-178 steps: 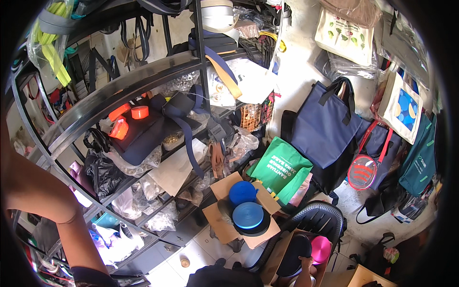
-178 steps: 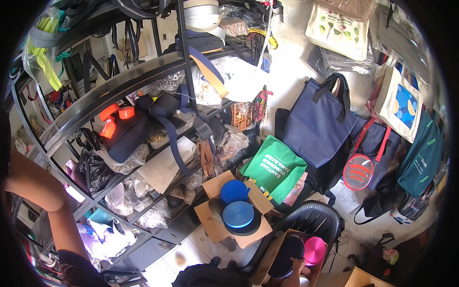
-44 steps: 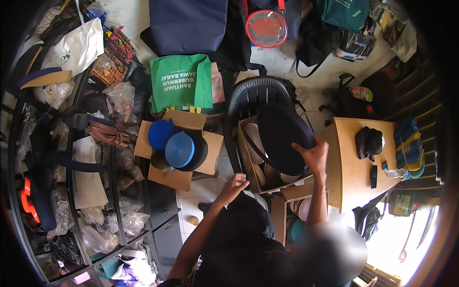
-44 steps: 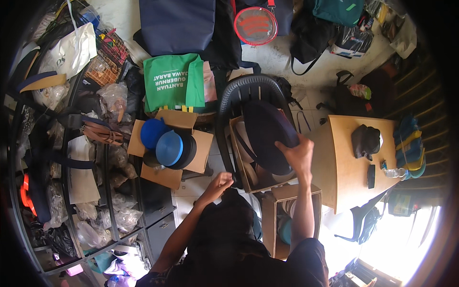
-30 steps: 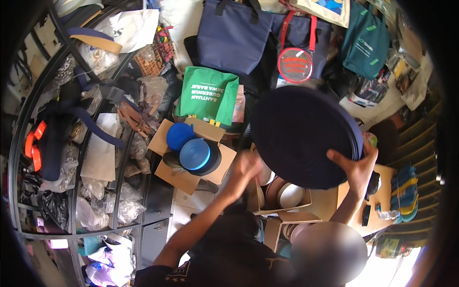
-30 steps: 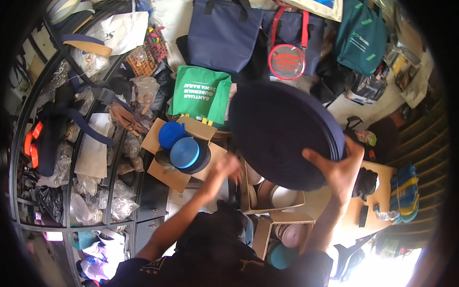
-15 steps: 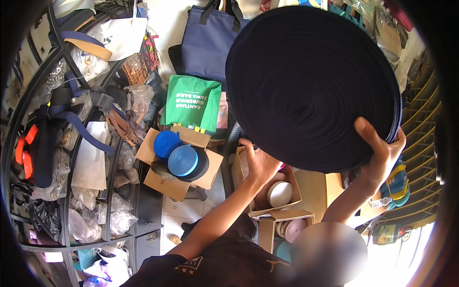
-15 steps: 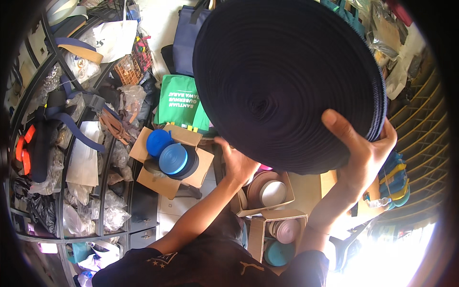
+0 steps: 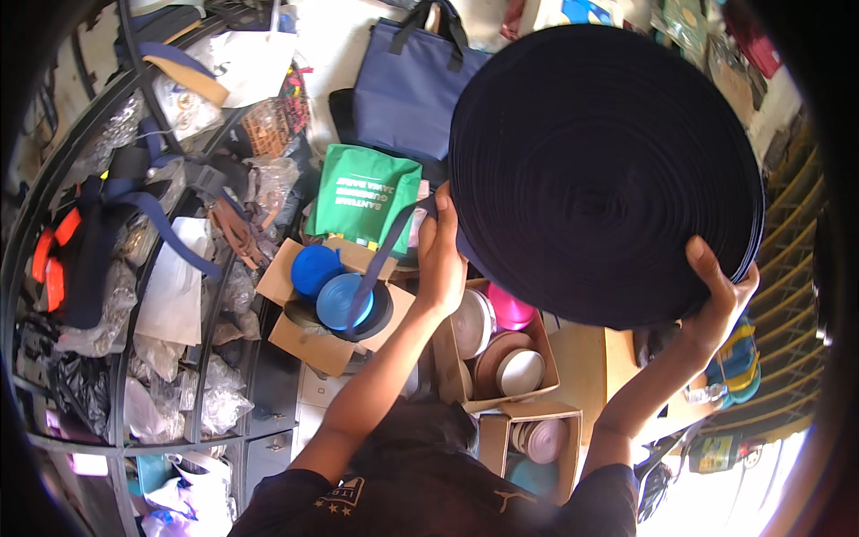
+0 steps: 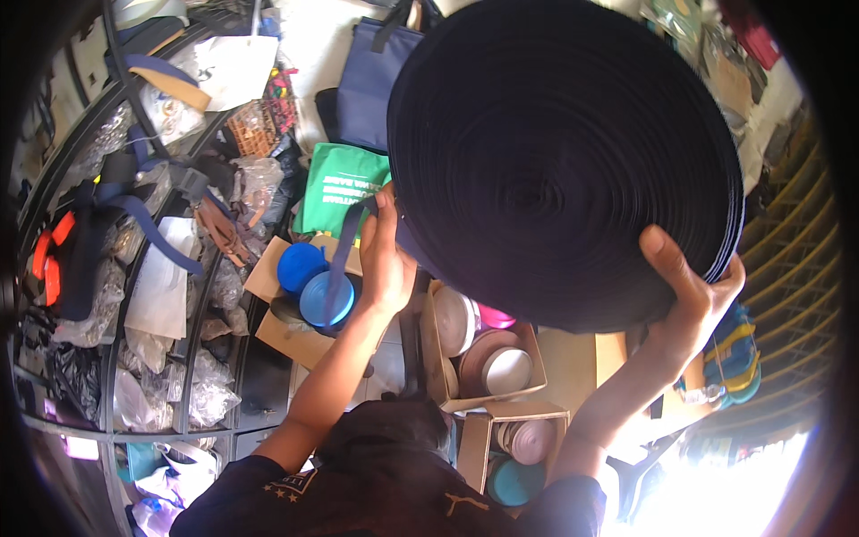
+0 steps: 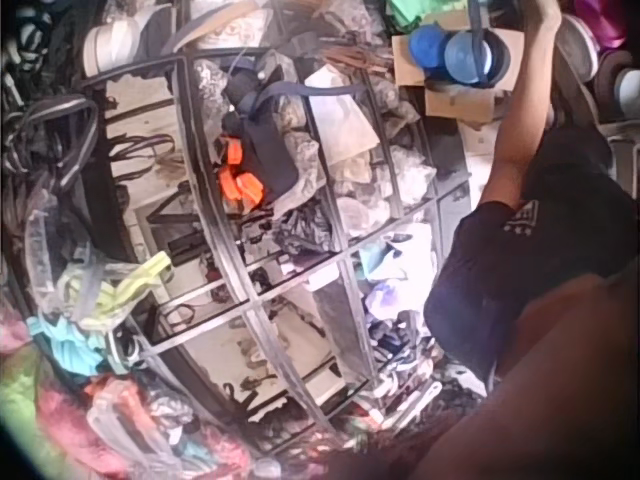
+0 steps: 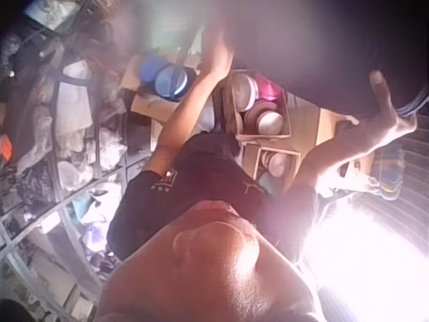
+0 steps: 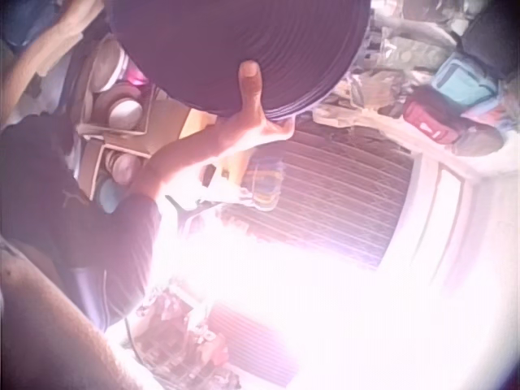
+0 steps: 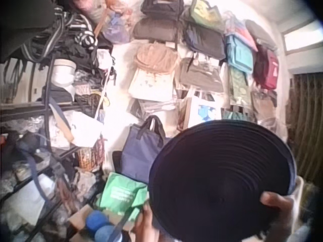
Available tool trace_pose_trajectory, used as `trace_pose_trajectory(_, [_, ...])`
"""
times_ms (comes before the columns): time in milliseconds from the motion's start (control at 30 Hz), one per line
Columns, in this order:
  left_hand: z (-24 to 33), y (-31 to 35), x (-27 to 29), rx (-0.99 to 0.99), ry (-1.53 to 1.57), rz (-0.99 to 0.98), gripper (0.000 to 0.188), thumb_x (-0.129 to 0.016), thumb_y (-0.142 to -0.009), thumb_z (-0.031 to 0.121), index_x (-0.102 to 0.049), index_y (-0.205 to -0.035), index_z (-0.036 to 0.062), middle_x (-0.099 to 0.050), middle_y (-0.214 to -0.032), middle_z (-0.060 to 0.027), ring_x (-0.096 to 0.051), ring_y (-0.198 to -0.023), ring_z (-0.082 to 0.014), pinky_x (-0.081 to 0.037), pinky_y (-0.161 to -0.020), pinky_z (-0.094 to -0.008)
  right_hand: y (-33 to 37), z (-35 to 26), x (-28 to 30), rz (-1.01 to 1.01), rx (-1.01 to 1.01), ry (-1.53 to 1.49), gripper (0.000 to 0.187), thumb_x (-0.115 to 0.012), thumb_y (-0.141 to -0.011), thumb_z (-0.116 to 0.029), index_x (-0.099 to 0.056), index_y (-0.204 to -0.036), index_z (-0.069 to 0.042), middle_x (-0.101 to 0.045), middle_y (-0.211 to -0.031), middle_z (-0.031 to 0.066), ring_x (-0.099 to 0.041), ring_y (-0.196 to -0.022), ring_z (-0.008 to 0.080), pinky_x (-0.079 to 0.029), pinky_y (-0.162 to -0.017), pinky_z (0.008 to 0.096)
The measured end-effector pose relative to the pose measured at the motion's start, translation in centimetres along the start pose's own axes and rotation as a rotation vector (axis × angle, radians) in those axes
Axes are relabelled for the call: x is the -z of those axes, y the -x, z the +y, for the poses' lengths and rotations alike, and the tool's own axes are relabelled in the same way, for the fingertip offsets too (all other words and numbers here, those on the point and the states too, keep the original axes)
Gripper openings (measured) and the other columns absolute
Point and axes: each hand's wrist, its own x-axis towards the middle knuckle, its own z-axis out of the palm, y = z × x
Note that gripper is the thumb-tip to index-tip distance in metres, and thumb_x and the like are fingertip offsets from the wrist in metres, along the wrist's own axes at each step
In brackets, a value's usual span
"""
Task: The person organizes rolls of ribbon by taking them from boxes on the floor and placing them onto a shelf in a cluttered storage area.
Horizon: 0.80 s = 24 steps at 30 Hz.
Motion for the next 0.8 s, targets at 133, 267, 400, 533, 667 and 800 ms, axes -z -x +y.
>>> trace_pose_trajectory(133, [4.0,-1.2,1.1,-0.057,-0.465,0.029,0.049,-0.037,-0.102,0.041,-0.05,-0.125,-0.0007,-0.058,-0.118,-0.0085,-0.052,-0.109,-0.013,-0.041,-0.095,-0.0288,0.3,1.5,-0.4,-0.134,-0.115,-0.078,0.08,-0.078,-0.056,-0.002,-0.041,-0.126,0.011,-0.063,-0.102,0.0163,-0.063,-0.087,0.0247,-0.045,-0.094,0.0369])
trace_pose_trajectory(267, [8.2,-0.9,2.1,-0.02,-0.573,-0.077,0.053,-0.038,-0.101,0.043,-0.05,-0.125,-0.0024,-0.059,-0.116,-0.0083,-0.054,-0.104,-0.0118,-0.042,-0.093,-0.0279,-1.0,3.5,-0.7,-0.389,-0.206,-0.257,0.065,-0.076,-0.058,-0.001,-0.05,-0.117,0.009,-0.064,-0.098,0.0147,-0.063,-0.083,0.0236,-0.049,-0.085,0.0346])
trace_pose_trajectory(400, [12.8,1.2,4.4,0.028,-0.653,-0.116,0.056,-0.039,-0.101,0.042,-0.042,-0.133,-0.0044,-0.058,-0.118,-0.0123,-0.06,-0.1,-0.0169,-0.051,-0.084,-0.0305,-0.3,6.0,-4.4,-0.453,-0.33,-0.481,0.054,-0.074,-0.059,-0.001,-0.058,-0.109,0.008,-0.066,-0.093,0.014,-0.065,-0.075,0.0229,-0.053,-0.076,0.0324])
trace_pose_trajectory(533, [15.0,3.2,4.5,-0.009,-0.601,-0.037,0.053,-0.035,-0.103,0.04,-0.044,-0.131,-0.004,-0.059,-0.119,-0.0134,-0.059,-0.104,-0.0187,-0.047,-0.09,-0.034,-0.2,7.8,-5.8,-0.508,-0.388,-0.558,0.064,-0.073,-0.062,0.0,-0.047,-0.12,0.009,-0.062,-0.103,0.0191,-0.064,-0.086,0.0292,-0.054,-0.083,0.0393])
trace_pose_trajectory(667, [16.6,4.4,5.4,-0.07,-0.684,0.02,0.046,-0.034,-0.104,0.036,-0.046,-0.128,-0.0018,-0.06,-0.114,-0.0121,-0.059,-0.102,-0.0174,-0.048,-0.089,-0.0325,0.1,8.2,-7.6,-0.556,-0.419,-0.643,0.066,-0.07,-0.066,0.0,-0.044,-0.126,0.009,-0.06,-0.111,0.0214,-0.064,-0.094,0.0329,-0.054,-0.088,0.0425])
trace_pose_trajectory(800, [17.1,4.1,4.5,-0.248,-0.992,0.084,0.042,-0.035,-0.104,0.037,-0.054,-0.113,0.0006,-0.054,-0.088,-0.0016,-0.047,-0.075,-0.0069,-0.042,-0.07,-0.0237,1.2,7.9,-9.6,-0.643,-0.401,-0.616,0.07,-0.073,-0.061,-0.003,-0.047,-0.125,0.007,-0.061,-0.113,0.0181,-0.062,-0.099,0.0307,-0.049,-0.094,0.0416])
